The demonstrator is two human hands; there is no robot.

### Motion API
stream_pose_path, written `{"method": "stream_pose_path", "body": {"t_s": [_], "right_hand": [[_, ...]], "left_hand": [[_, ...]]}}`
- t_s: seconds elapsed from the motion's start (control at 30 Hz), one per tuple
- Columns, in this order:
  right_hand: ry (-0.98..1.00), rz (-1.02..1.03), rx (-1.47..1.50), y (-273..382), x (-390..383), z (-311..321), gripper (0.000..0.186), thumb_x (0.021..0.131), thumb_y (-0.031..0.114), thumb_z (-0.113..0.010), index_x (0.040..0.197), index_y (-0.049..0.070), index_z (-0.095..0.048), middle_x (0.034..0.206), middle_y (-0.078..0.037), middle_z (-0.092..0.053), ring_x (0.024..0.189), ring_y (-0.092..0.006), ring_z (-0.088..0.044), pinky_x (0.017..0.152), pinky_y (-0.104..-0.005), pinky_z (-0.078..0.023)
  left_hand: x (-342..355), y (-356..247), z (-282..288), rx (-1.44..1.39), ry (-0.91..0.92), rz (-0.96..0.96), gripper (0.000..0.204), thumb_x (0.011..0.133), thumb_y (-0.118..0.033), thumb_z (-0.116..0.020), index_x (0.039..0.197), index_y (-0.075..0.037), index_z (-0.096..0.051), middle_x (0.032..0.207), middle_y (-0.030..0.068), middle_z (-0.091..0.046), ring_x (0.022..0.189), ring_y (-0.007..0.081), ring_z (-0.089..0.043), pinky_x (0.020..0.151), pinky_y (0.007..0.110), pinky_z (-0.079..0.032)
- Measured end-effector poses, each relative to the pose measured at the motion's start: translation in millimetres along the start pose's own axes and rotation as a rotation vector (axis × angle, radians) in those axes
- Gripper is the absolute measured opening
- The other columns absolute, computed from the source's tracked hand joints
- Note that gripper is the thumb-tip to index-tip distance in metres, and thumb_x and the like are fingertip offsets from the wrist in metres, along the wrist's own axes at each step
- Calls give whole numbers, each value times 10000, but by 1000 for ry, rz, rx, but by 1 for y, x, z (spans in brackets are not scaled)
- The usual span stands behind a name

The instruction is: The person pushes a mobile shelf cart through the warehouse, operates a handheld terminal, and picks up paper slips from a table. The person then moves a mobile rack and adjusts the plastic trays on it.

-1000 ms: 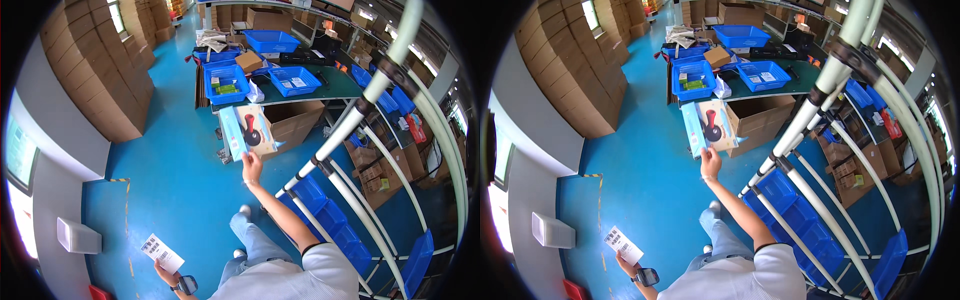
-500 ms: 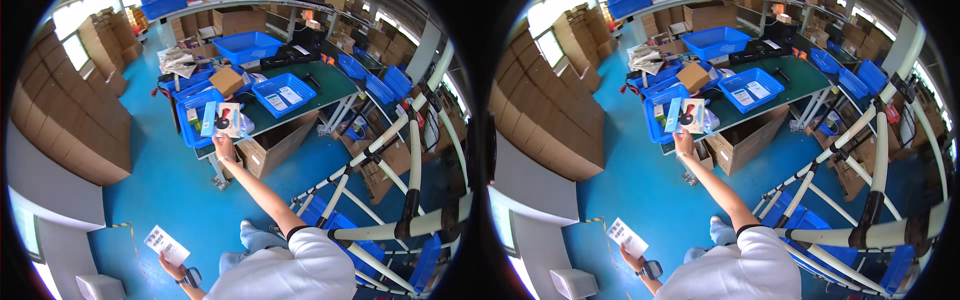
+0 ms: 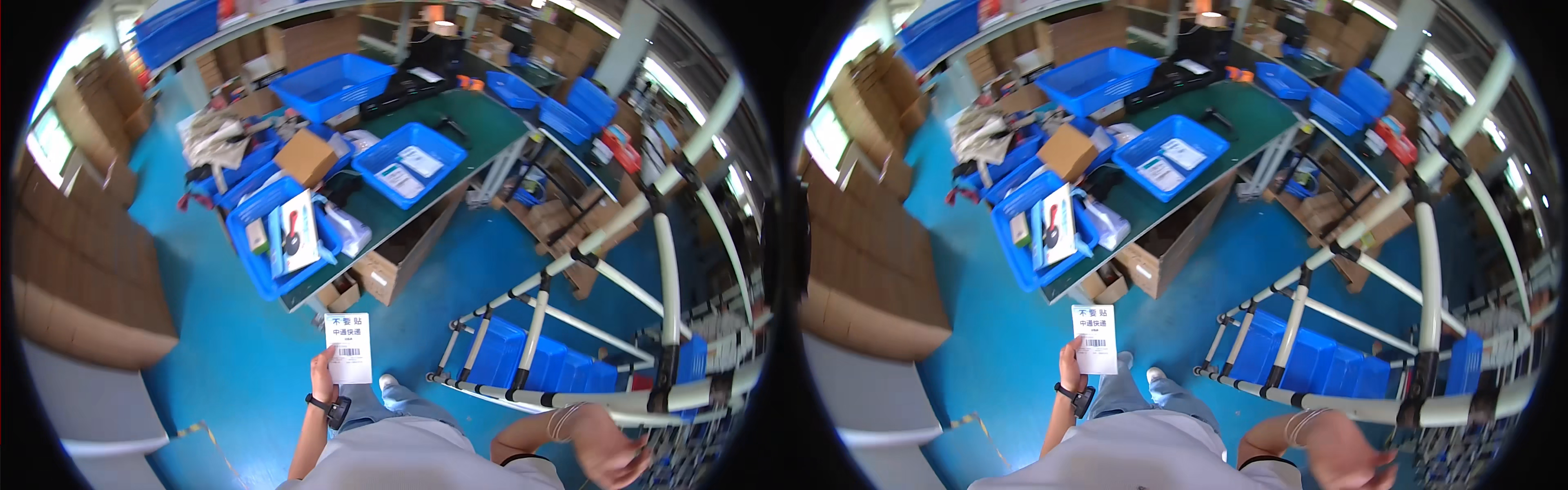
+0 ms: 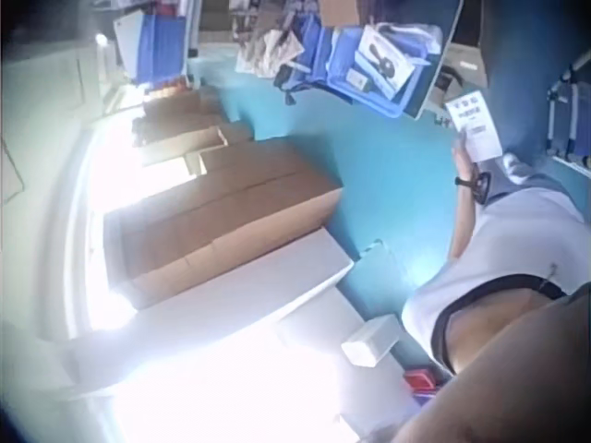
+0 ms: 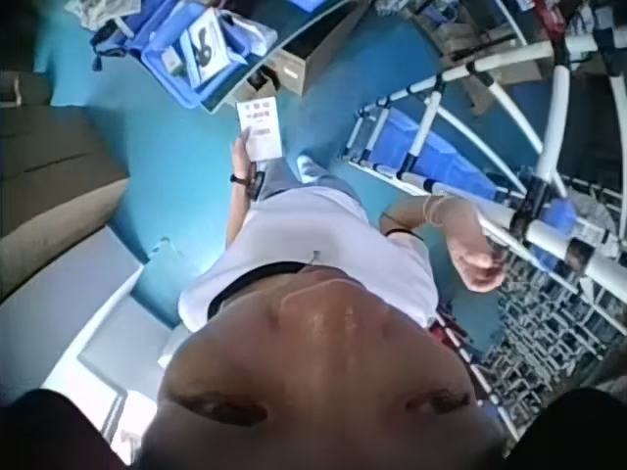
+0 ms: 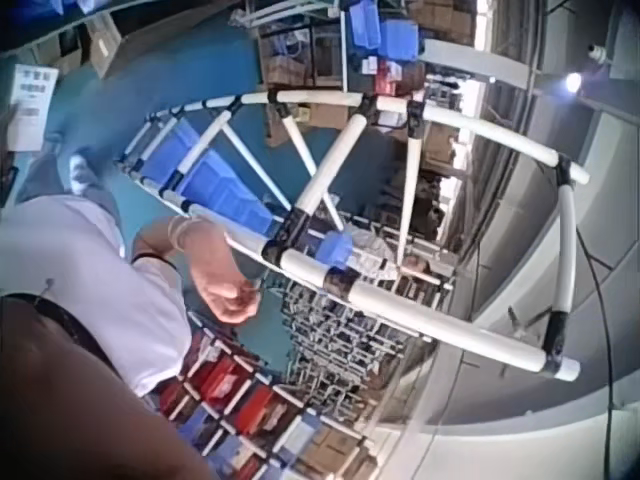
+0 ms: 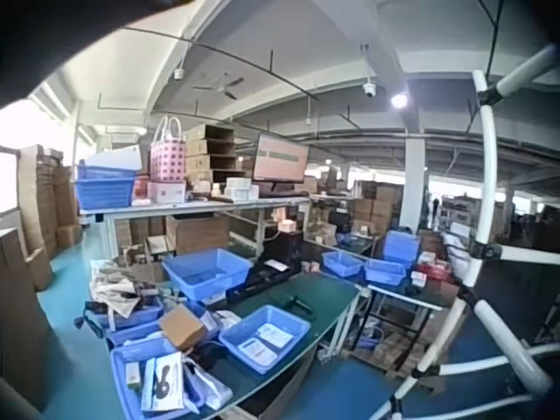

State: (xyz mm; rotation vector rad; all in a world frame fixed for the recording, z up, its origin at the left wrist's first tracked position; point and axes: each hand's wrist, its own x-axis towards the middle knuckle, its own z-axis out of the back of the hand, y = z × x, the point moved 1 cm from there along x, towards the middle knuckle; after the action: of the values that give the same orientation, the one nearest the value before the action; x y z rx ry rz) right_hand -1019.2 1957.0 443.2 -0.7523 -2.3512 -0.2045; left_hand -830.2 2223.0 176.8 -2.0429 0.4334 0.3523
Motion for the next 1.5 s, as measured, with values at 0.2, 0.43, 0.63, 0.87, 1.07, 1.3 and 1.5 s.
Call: {"method": "stream_pose_path", "body": {"t_s": [0.2, 0.43, 0.63, 0.87, 1.07, 1.3, 1.5], "right_hand": [[585, -1109, -248, -16, -24, 18, 292, 852, 314, -495, 855, 24, -527, 698, -62, -526, 620, -132, -513, 564, -228, -391], [623, -1114, -302, -27, -30, 35, 365, 834, 338, -503, 557, 107, -451, 446, 12, -384, 385, -68, -361, 402, -173, -279], [498, -1063, -356, 15, 3, 74, 389, 837, 351, -493, 531, 119, -428, 419, 20, -351, 338, -56, -306, 352, -175, -233], [337, -988, -443, 54, 60, 136, 428, 845, 455, -403, 601, 110, -469, 403, 30, -342, 317, -50, -291, 324, -175, -204], [291, -772, -581, 81, 113, 172, 501, 862, 548, -292, 633, 142, -477, 390, 57, -312, 320, -39, -254, 329, -175, -173], [157, -723, -687, 91, 165, 227, 484, 868, 548, -289, 842, 124, -521, 440, 55, -352, 374, -20, -310, 354, -162, -194], [93, -664, -789, 94, 176, 243, 496, 862, 564, -289, 770, 125, -501, 433, 48, -336, 367, -30, -301, 406, -162, -284]], "left_hand": [[78, -20, -98, 131, 506, 73, 444, 809, -137, -426, 1221, 26, -396, 1118, 140, -513, 939, 186, -502, 810, 261, -378], [89, -81, -311, -26, 1211, -324, 639, 795, -54, -389, 1377, -89, -127, 1264, 179, -378, 1037, 218, -446, 893, 267, -315], [88, -88, -344, -69, 1291, -248, 586, 816, -95, -367, 1367, -67, -169, 1307, 162, -353, 1105, 232, -407, 913, 270, -296], [144, 10, -191, -106, 945, 439, 331, 855, -146, -409, 1148, 3, -448, 1049, 128, -558, 854, 162, -556, 729, 235, -430], [161, 17, -129, 46, 840, 446, 364, 848, -219, -449, 1119, 22, -472, 1055, 119, -566, 849, 180, -564, 744, 250, -429], [139, 11, -148, 44, 933, 424, 351, 851, -202, -441, 1118, 23, -480, 1080, 132, -552, 883, 180, -551, 756, 255, -424], [82, -54, -302, 99, 1454, -42, 532, 822, -155, -348, 1325, -7, -261, 1215, 178, -456, 998, 219, -494, 839, 273, -374]]}}
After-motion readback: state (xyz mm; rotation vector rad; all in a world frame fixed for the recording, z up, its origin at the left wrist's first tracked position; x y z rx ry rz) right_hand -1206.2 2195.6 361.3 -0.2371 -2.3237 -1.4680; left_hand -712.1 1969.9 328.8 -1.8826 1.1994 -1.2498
